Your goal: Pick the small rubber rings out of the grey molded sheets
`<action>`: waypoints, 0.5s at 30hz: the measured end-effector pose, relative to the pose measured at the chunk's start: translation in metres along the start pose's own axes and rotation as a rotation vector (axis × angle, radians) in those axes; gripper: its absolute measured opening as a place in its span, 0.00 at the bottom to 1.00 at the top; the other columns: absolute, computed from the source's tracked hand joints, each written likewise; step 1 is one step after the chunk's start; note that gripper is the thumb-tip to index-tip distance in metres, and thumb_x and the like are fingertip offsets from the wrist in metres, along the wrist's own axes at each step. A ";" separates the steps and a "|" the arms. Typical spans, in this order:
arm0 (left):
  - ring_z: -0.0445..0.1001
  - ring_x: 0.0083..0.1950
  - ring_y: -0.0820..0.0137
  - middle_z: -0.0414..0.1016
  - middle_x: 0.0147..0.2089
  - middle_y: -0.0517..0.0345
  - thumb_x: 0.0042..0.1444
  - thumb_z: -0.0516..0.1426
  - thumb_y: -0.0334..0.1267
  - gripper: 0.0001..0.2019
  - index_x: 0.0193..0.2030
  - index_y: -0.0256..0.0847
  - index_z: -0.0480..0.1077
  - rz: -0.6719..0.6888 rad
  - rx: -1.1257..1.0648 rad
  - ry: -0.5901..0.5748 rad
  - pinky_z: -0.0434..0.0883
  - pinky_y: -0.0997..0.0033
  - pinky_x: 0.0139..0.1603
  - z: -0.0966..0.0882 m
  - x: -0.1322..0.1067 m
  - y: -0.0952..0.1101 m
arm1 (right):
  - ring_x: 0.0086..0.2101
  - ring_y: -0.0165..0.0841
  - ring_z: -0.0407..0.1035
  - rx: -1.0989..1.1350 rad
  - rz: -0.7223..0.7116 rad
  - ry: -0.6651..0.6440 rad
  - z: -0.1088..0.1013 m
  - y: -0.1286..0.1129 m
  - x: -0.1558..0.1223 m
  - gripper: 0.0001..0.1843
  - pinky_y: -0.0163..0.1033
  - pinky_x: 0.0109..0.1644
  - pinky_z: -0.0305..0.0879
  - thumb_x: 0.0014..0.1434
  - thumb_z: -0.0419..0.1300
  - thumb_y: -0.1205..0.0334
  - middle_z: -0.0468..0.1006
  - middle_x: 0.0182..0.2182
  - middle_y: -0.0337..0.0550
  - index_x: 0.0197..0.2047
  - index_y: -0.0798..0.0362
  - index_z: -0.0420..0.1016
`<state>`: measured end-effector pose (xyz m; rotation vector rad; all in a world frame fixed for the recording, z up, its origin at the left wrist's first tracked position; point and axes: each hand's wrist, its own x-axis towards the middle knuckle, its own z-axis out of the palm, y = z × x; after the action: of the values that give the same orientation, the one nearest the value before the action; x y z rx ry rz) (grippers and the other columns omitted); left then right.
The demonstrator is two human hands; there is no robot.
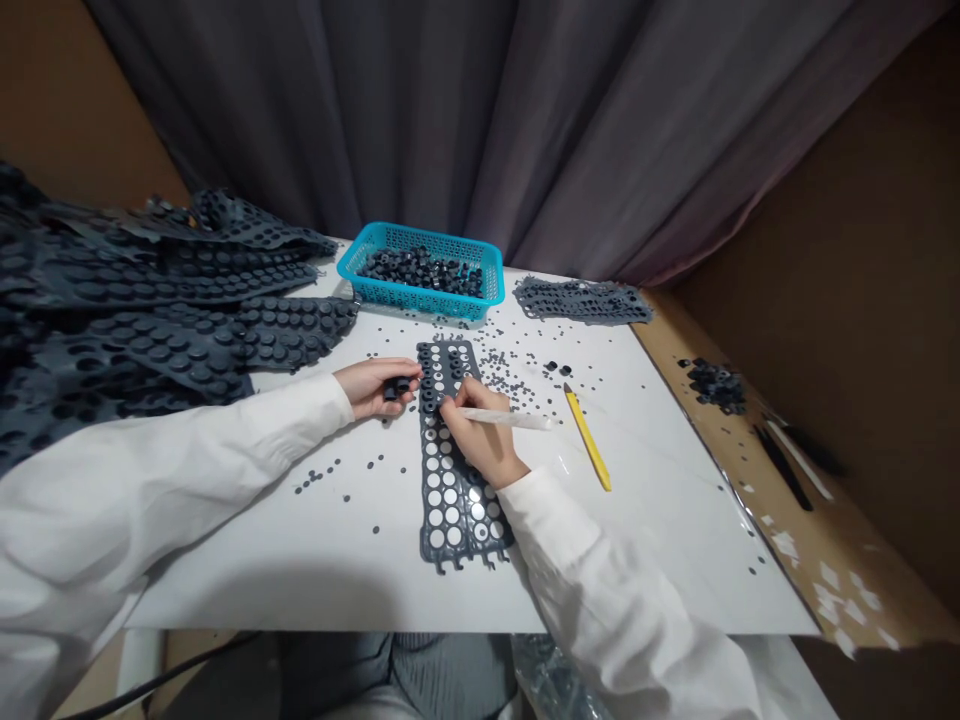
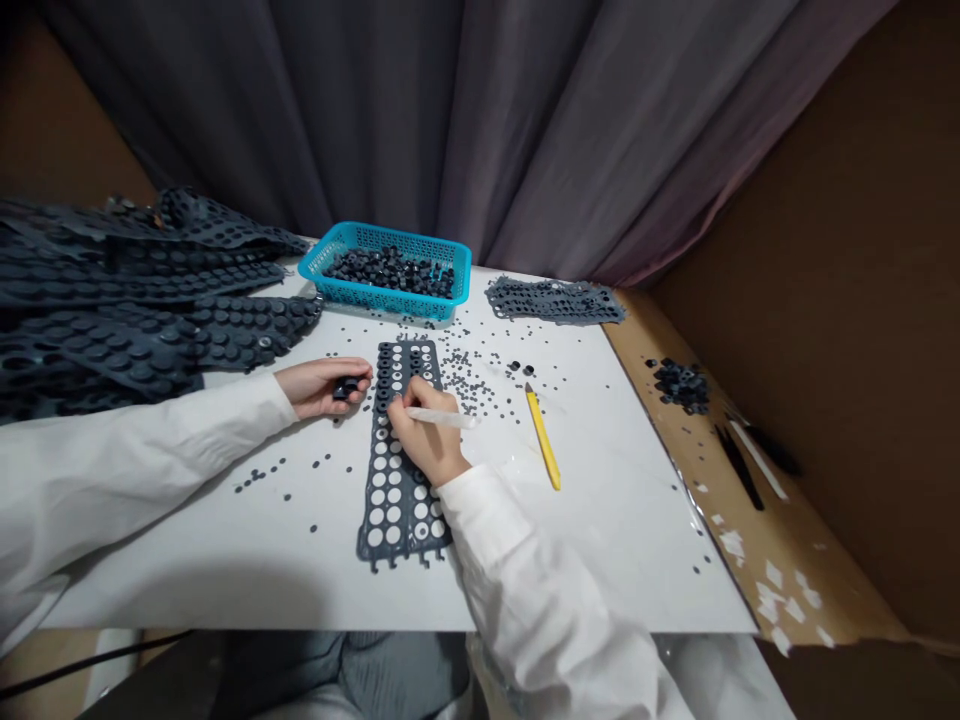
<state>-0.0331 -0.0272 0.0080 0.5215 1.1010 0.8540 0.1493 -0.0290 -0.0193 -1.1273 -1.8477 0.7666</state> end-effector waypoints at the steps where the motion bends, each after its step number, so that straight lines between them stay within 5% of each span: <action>1: 0.67 0.21 0.77 0.66 0.23 0.60 0.52 0.58 0.29 0.03 0.29 0.34 0.68 0.007 0.019 0.008 0.66 0.83 0.15 0.001 0.001 -0.001 | 0.20 0.26 0.58 -0.005 -0.009 0.002 0.000 0.001 0.000 0.14 0.33 0.27 0.54 0.50 0.55 0.63 0.61 0.15 0.30 0.18 0.51 0.55; 9: 0.69 0.26 0.77 0.73 0.33 0.53 0.46 0.62 0.25 0.07 0.34 0.34 0.73 0.104 0.235 -0.013 0.69 0.80 0.23 0.001 0.010 -0.002 | 0.19 0.26 0.57 0.025 0.027 0.022 0.001 0.001 -0.001 0.13 0.32 0.27 0.54 0.49 0.55 0.64 0.61 0.15 0.30 0.18 0.51 0.55; 15: 0.57 0.18 0.80 0.65 0.19 0.62 0.42 0.65 0.34 0.08 0.29 0.34 0.75 0.209 0.470 -0.066 0.53 0.80 0.17 -0.005 0.015 0.002 | 0.19 0.27 0.59 0.025 0.043 0.027 0.001 0.000 -0.001 0.14 0.33 0.28 0.54 0.51 0.56 0.61 0.62 0.15 0.30 0.18 0.50 0.56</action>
<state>-0.0357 -0.0139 -0.0007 1.0639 1.2037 0.7494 0.1489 -0.0300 -0.0202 -1.1601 -1.7916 0.7928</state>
